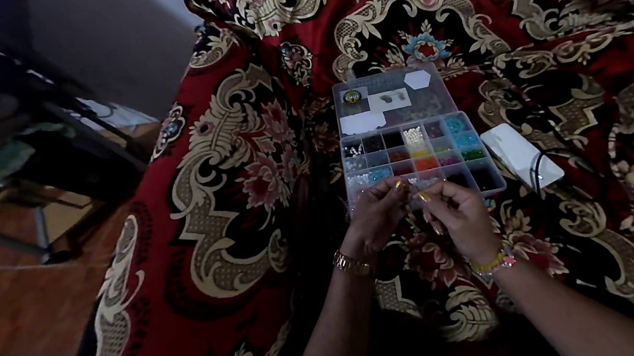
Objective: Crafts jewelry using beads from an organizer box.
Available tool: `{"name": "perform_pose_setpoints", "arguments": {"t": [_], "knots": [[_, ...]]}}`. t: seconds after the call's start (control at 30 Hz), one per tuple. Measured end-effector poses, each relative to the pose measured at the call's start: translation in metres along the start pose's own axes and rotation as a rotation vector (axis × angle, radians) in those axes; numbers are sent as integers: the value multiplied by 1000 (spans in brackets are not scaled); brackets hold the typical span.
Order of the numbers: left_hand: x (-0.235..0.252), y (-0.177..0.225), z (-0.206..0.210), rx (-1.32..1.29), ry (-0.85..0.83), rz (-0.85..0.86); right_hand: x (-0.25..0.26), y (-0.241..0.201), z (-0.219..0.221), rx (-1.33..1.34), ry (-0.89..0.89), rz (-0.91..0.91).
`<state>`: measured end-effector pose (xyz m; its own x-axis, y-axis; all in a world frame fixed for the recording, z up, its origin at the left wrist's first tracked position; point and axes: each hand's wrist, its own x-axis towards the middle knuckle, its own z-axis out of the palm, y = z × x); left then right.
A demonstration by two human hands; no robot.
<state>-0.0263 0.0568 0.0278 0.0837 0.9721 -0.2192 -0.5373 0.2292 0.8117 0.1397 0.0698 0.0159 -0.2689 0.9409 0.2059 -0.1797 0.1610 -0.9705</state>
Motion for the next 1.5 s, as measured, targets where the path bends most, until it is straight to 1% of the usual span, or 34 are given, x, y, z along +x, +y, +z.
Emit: {"name": "perform_pose_setpoints", "arguments": {"t": [0.43,0.77,0.87,1.2,1.5], "knots": [[1,-3,2,23,-20,-22,-2,-1,1,-8,-23,-5],[1,-8,5,93,-41,11,-1,-1,2,-30,-4,21],[1,-7,5,91,-51,6,-1,-2,2,-35,-3,26],[1,-7,7,88,-11,-5,-1,-2,2,-60,-6,17],[0,-4,7,90,-42,-2,-1,-3,2,-44,-10,2]]}}
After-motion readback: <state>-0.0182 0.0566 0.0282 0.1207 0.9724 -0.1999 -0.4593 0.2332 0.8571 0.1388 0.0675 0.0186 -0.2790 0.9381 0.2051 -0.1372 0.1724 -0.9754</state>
